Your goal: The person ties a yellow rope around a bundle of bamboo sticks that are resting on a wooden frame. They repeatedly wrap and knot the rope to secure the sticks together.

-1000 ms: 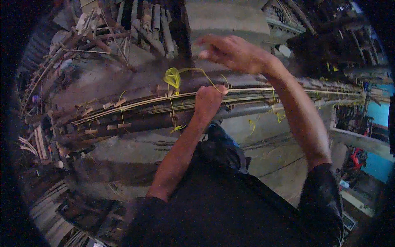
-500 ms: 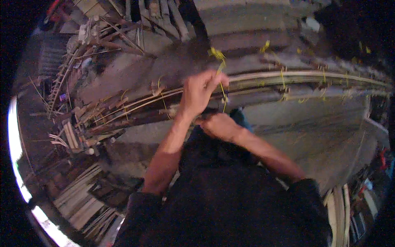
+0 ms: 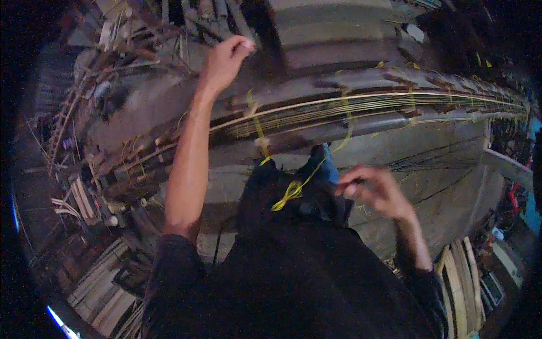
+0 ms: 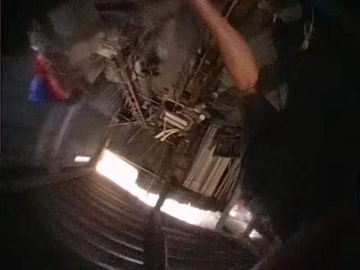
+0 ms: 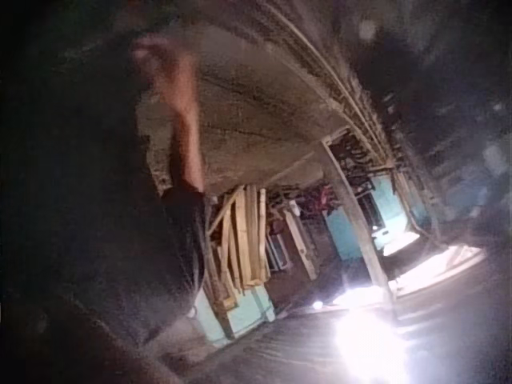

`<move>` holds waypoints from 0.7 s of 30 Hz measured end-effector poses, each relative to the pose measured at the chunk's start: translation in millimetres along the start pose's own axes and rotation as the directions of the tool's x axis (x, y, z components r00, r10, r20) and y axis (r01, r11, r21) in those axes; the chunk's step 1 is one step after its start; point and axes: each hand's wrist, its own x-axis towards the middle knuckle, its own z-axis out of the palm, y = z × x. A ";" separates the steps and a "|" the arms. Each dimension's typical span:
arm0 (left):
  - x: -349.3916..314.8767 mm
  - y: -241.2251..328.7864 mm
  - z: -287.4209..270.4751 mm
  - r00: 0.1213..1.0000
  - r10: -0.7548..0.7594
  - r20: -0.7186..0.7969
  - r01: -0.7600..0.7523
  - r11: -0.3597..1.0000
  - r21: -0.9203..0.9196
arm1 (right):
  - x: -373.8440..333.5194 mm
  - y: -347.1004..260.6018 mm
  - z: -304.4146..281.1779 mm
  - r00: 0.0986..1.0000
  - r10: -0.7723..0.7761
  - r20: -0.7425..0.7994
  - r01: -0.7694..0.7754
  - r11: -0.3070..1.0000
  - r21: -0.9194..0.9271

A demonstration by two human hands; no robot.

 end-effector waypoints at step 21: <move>-116.3 9.7 20.5 0.951 0.304 -0.064 -0.252 0.875 0.413 | 288.9 -13.3 28.1 0.941 0.079 0.328 0.310 0.180 -0.934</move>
